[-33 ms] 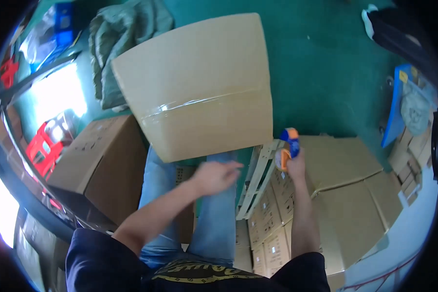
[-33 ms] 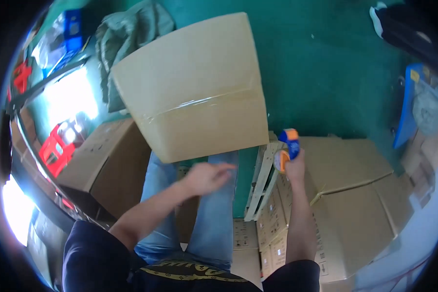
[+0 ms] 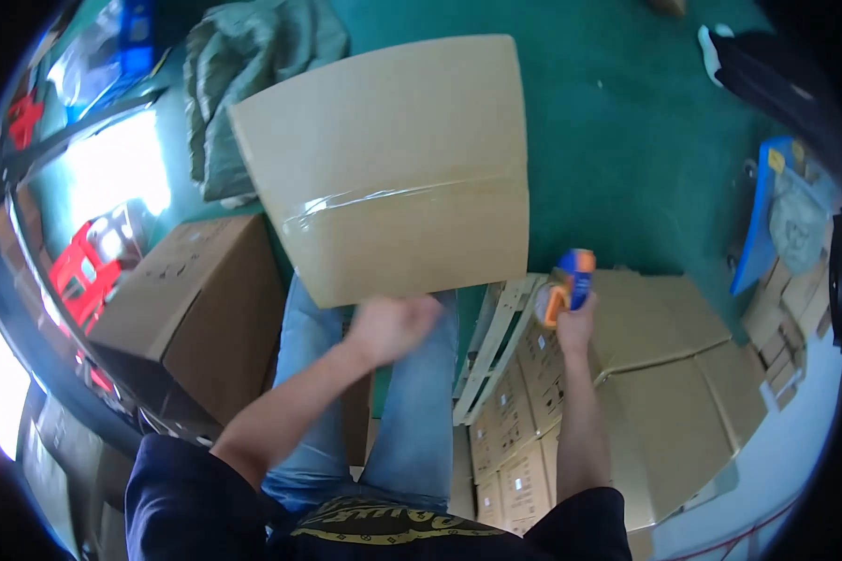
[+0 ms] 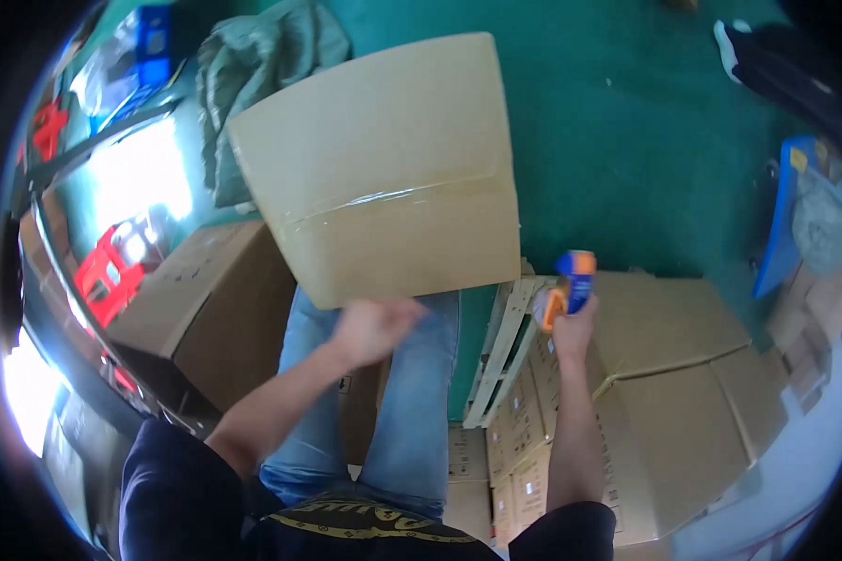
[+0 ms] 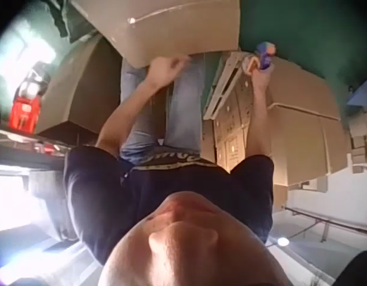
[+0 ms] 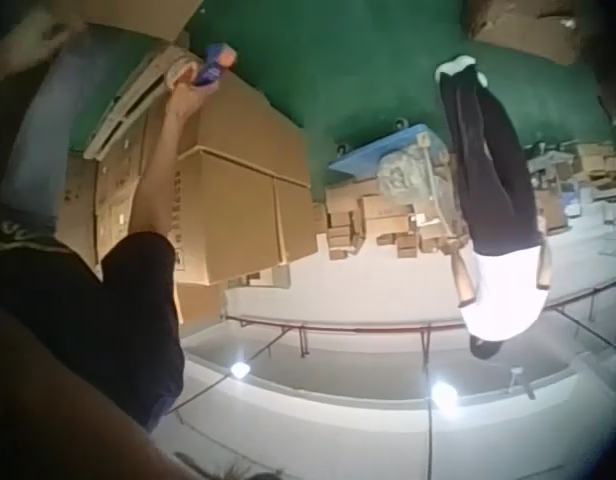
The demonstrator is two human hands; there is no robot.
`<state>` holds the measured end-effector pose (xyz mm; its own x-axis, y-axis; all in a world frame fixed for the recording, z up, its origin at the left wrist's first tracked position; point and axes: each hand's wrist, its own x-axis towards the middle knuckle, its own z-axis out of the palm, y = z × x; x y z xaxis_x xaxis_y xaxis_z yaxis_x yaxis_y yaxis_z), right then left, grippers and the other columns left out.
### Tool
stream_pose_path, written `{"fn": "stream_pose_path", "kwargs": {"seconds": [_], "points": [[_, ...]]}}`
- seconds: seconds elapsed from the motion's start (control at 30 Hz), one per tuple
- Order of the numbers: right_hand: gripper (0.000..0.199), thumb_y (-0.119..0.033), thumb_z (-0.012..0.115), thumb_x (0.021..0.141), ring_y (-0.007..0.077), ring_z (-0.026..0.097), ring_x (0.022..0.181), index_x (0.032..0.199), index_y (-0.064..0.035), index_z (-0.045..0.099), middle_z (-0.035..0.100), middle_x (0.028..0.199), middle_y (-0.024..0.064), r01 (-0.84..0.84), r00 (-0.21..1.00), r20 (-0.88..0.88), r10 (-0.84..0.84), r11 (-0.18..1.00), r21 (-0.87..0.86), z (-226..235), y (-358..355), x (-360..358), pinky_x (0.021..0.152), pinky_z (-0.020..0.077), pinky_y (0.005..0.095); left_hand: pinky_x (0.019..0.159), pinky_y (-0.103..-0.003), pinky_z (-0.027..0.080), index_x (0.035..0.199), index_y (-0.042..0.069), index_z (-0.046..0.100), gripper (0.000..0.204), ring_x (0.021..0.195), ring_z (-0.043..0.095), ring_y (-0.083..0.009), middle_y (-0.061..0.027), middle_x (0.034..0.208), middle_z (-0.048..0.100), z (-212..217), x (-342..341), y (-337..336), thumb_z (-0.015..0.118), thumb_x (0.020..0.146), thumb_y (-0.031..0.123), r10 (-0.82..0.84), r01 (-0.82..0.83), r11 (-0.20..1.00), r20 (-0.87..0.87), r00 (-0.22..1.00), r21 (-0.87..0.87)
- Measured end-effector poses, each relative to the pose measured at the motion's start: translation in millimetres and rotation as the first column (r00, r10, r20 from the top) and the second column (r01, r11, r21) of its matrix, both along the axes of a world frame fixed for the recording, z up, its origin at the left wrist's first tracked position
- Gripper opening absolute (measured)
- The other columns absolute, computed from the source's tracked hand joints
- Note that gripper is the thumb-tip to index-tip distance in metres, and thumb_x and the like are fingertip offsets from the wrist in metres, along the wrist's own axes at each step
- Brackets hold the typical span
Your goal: Packing items into small white boxes, weighing them for verification, and then packing them into larger shipping cartons and sealing them with tape.
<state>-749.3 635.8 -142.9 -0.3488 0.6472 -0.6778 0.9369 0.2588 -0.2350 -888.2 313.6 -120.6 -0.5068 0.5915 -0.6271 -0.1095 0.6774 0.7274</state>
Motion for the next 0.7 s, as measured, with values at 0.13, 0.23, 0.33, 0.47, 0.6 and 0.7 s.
{"fn": "stream_pose_path", "kwargs": {"seconds": [0.13, 0.23, 0.33, 0.47, 0.6, 0.7], "points": [[0.062, -0.012, 0.079, 0.075, 0.0305, 0.057, 0.107, 0.125, -0.0006, 0.044, 0.055, 0.114, 0.0162, -0.274, 0.788, -0.510, 0.345, 0.938, 0.211, 31.3, -98.4, -123.4, 0.094, 0.0454, 0.0404, 0.100, -0.042, 0.041, 0.141, 0.003, 0.039, 0.060, 0.123, 0.051, -0.0313, -0.0229, 0.131, 0.052, -16.7, -73.9, -83.1, 0.062, 0.091, 0.026, 0.451, -0.752, 0.627, -0.691, 0.564, -0.205], [0.069, -0.019, 0.086, 0.066, 0.0319, 0.058, 0.102, 0.121, -0.0027, 0.049, 0.057, 0.111, 0.0155, -0.773, 0.416, -0.760, 0.499, 0.635, -0.006, 5.4, -202.9, -209.0, 0.091, 0.0478, 0.0408, 0.113, -0.041, 0.027, 0.152, 0.004, 0.014, 0.083, 0.138, 0.034, -0.0327, -0.0226, 0.150, 0.032, -92.5, -46.6, -112.9, 0.063, 0.091, 0.030, 0.700, -0.773, 0.633, -0.452, 0.552, 0.036], [0.054, -0.006, 0.070, 0.070, 0.0369, 0.056, 0.093, 0.119, -0.0065, 0.049, 0.055, 0.103, 0.0160, -0.855, -0.153, -0.859, 0.488, 0.371, 0.363, -43.6, -277.7, -240.4, 0.083, 0.0477, 0.0444, 0.102, -0.036, 0.042, 0.128, 0.003, 0.052, 0.035, 0.119, 0.052, -0.0209, -0.0094, 0.129, 0.054, -137.5, -16.3, -110.2, 0.053, 0.098, 0.020, 0.843, -0.862, 0.462, -0.405, 0.354, 0.210], [0.050, -0.004, 0.060, 0.078, 0.0365, 0.055, 0.093, 0.125, -0.0078, 0.042, 0.052, 0.099, 0.0169, -0.801, -0.231, -0.761, 0.606, 0.326, 0.502, -60.1, -245.2, -225.3, 0.080, 0.0467, 0.0473, 0.099, -0.035, 0.044, 0.130, 0.001, 0.053, 0.038, 0.115, 0.058, -0.0239, -0.0149, 0.124, 0.061, -136.7, 2.1, -127.1, 0.046, 0.102, 0.025, 0.860, -0.852, 0.479, -0.310, 0.406, 0.213], [0.050, 0.001, 0.062, 0.074, 0.0385, 0.054, 0.090, 0.119, -0.0068, 0.042, 0.051, 0.097, 0.0177, -0.804, -0.082, -0.534, 0.841, 0.261, 0.534, -34.7, -94.5, -205.6, 0.075, 0.0461, 0.0487, 0.104, -0.038, 0.039, 0.134, 0.002, 0.051, 0.044, 0.123, 0.053, -0.0322, -0.0192, 0.130, 0.057, -81.3, -35.8, -99.8, 0.033, 0.103, 0.028, 0.851, -0.908, 0.417, -0.363, 0.380, 0.027], [0.045, -0.006, 0.066, 0.073, 0.0406, 0.053, 0.087, 0.114, -0.0017, 0.048, 0.053, 0.093, 0.0202, -0.786, 0.023, -0.350, 0.937, 0.233, 0.573, 5.2, -33.4, -203.0, 0.076, 0.0446, 0.0502, 0.106, -0.042, 0.037, 0.135, 0.000, 0.048, 0.042, 0.128, 0.047, -0.0349, -0.0216, 0.136, 0.050, -60.5, -50.2, -98.3, 0.037, 0.098, 0.017, 0.297, -0.697, 0.693, -0.807, 0.510, -0.184]]}}
